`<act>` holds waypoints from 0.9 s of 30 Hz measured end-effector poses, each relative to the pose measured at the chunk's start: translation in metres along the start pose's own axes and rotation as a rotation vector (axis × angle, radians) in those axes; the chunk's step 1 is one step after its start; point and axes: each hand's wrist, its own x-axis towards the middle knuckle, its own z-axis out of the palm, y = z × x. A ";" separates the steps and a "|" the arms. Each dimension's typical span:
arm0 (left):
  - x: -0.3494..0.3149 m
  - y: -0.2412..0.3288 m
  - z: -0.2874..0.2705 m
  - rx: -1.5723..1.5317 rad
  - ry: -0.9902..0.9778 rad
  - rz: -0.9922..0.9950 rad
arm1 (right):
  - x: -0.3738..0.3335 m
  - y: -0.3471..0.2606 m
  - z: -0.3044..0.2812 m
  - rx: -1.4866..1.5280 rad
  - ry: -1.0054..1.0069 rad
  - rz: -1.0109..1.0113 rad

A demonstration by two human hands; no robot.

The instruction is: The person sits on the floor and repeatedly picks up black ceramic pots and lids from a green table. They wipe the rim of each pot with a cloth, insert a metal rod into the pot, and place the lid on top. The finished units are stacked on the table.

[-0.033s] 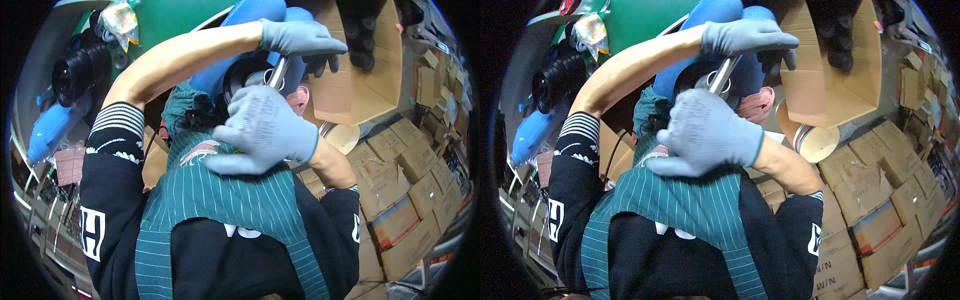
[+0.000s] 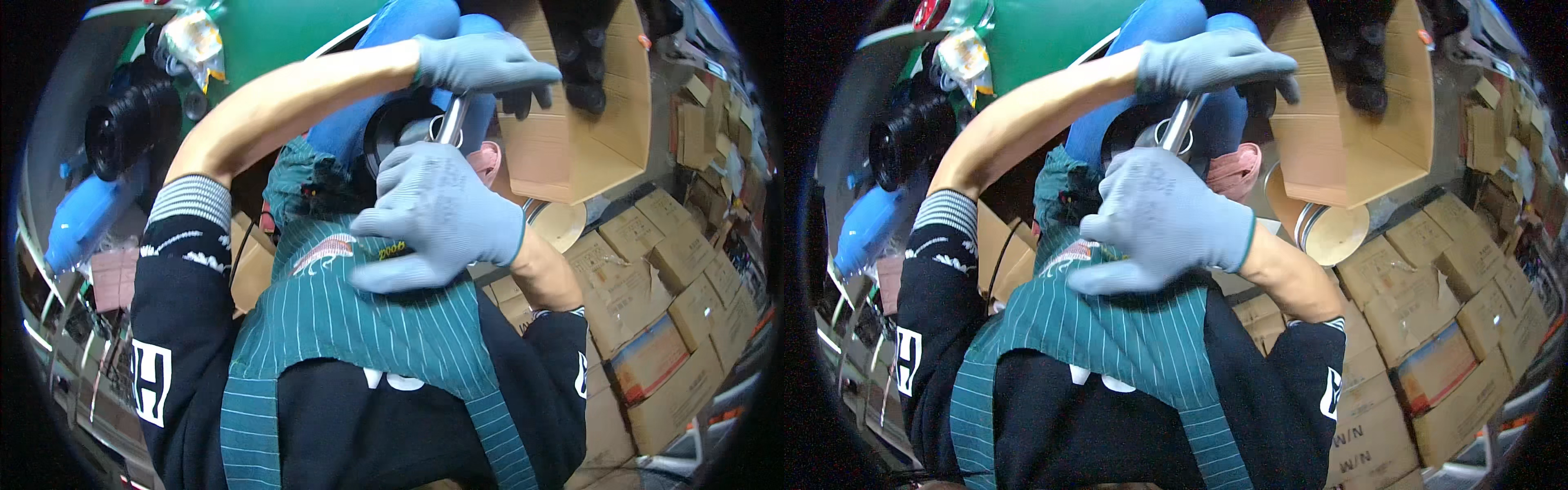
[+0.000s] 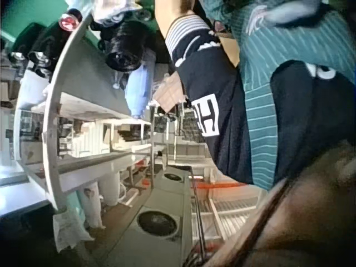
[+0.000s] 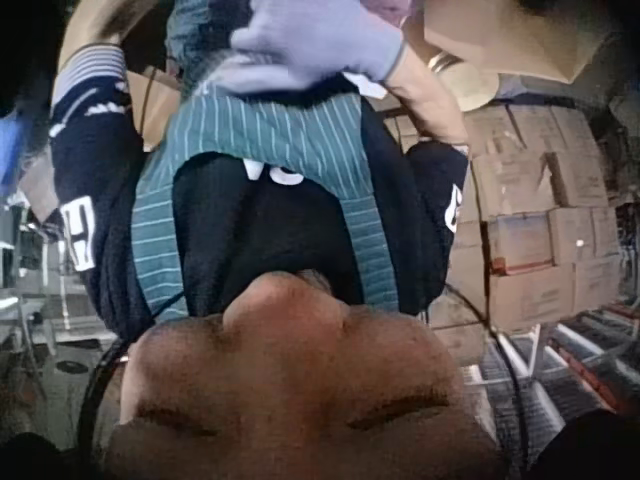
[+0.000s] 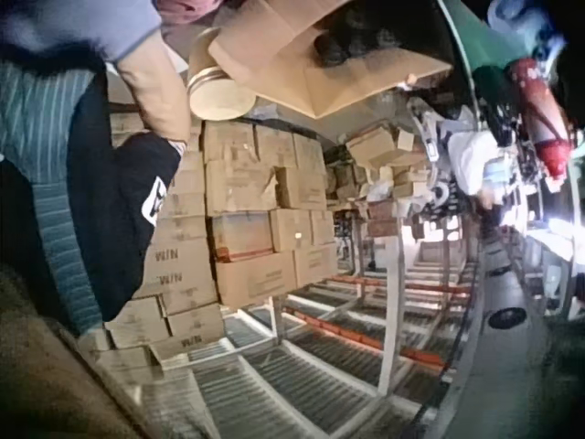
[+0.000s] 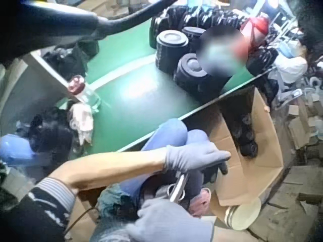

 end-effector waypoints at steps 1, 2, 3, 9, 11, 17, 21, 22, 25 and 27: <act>-0.008 0.004 -0.004 0.110 0.090 0.078 | -0.007 0.000 -0.006 0.058 0.019 -0.011; -0.015 0.005 -0.006 0.253 0.226 0.247 | -0.007 0.007 -0.007 0.234 0.129 -0.112; -0.023 0.007 -0.008 0.392 0.366 0.420 | -0.020 0.016 0.003 0.521 0.230 -0.078; -0.145 0.089 -0.068 0.830 0.642 -0.006 | -0.007 0.031 -0.002 1.743 0.891 0.133; -0.169 0.141 -0.034 1.201 0.346 -0.098 | -0.009 0.064 0.014 1.805 0.842 -0.106; -0.137 0.147 0.089 1.568 0.084 -0.655 | 0.033 0.084 0.031 1.816 0.853 -0.132; -0.128 0.088 0.100 1.666 0.484 -0.678 | 0.039 0.102 0.033 1.880 0.843 -0.173; -0.122 0.079 0.099 1.651 0.599 -0.665 | 0.038 0.103 0.025 1.843 0.832 -0.187; -0.134 0.076 0.102 1.714 0.640 -0.620 | 0.031 0.093 0.015 1.797 0.970 -0.122; -0.139 0.090 0.103 1.683 0.636 -0.634 | 0.025 0.087 0.008 1.607 1.035 -0.170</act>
